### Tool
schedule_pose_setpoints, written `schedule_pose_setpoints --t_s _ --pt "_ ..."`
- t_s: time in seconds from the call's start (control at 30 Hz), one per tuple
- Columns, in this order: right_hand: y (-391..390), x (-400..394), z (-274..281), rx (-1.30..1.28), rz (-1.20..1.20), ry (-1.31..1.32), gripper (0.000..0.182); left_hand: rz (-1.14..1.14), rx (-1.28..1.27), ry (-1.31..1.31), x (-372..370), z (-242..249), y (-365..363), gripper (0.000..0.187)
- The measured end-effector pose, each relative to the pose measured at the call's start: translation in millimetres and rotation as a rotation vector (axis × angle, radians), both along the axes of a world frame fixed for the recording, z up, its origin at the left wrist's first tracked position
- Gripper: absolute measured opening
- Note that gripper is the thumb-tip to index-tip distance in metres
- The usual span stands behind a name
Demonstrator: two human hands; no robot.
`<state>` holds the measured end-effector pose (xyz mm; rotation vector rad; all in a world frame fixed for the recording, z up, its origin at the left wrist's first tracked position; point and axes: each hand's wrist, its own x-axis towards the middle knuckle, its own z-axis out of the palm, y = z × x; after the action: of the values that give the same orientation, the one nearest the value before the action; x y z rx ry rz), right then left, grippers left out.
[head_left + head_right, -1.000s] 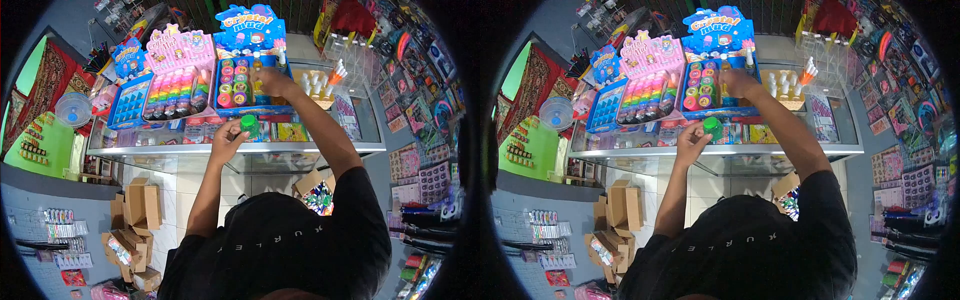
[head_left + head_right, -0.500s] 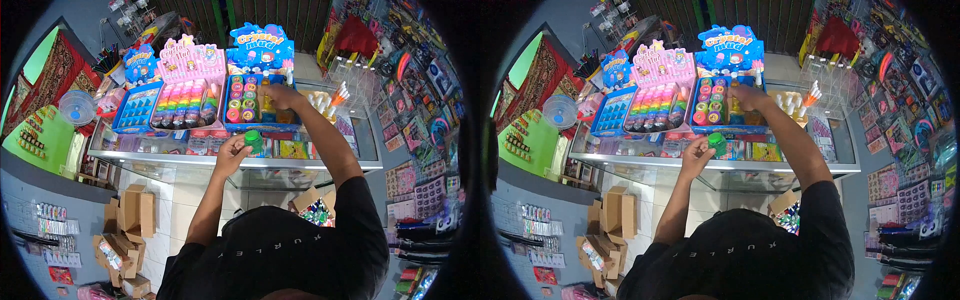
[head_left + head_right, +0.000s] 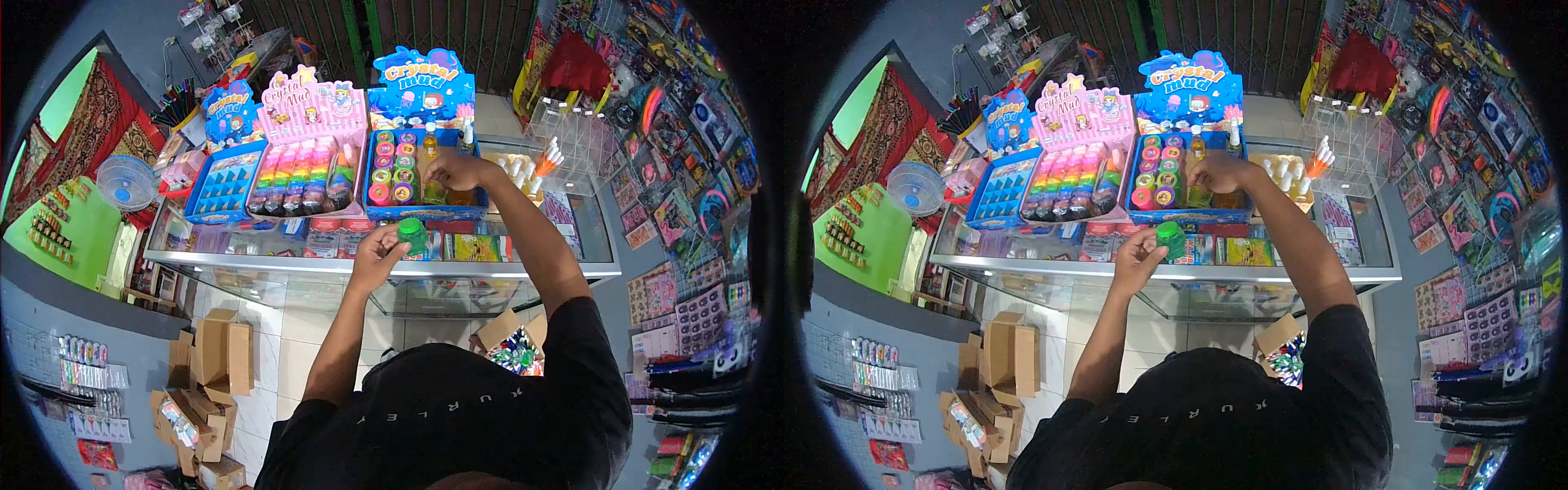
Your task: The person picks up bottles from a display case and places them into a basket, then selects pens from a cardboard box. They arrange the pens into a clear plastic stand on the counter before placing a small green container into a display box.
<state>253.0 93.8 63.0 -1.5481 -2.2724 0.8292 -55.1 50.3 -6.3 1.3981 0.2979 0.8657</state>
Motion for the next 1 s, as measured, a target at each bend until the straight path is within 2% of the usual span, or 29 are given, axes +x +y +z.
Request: schedule_pose_setpoints --t_s 0.1,0.2,0.3,0.4,0.5,0.6,0.7,0.8,1.0 --pt "-1.8 -0.9 0.2 -0.067 0.012 0.109 0.034 0.014 -0.006 -0.003 1.3 0.3 -1.0 0.037" --pt "-2.0 5.3 17.0 -0.005 -0.105 -0.05 0.04 0.037 0.02 0.019 1.1 0.2 -1.3 0.037" --pt "-5.2 2.9 32.4 -0.022 -0.274 -0.434 0.035 0.042 0.024 0.006 1.6 -0.5 -1.2 0.037" --pt "-6.3 5.3 8.5 0.068 -0.31 -0.684 0.024 0.029 0.009 0.019 -0.3 -0.7 -1.2 0.037" --pt "-6.2 6.6 0.5 0.107 -0.22 -0.682 0.018 0.017 0.007 0.004 1.0 -0.2 -1.2 0.037" --pt "-4.9 0.2 5.4 0.013 -0.259 -0.684 0.042 0.004 -0.006 -0.017 0.9 1.0 -1.5 0.037" --pt "4.5 6.6 -9.7 0.123 -0.221 -0.718 0.017 0.006 0.005 -0.011 0.8 0.7 -0.8 0.036" --pt "-5.9 0.5 11.6 0.075 -0.176 -0.682 0.018 0.007 0.012 -0.023 2.3 -0.8 -0.9 0.036" --pt "-12.5 9.4 18.9 0.184 -0.159 -0.656 0.025 0.019 0.042 0.05 -1.2 -8.8 3.8 0.035"
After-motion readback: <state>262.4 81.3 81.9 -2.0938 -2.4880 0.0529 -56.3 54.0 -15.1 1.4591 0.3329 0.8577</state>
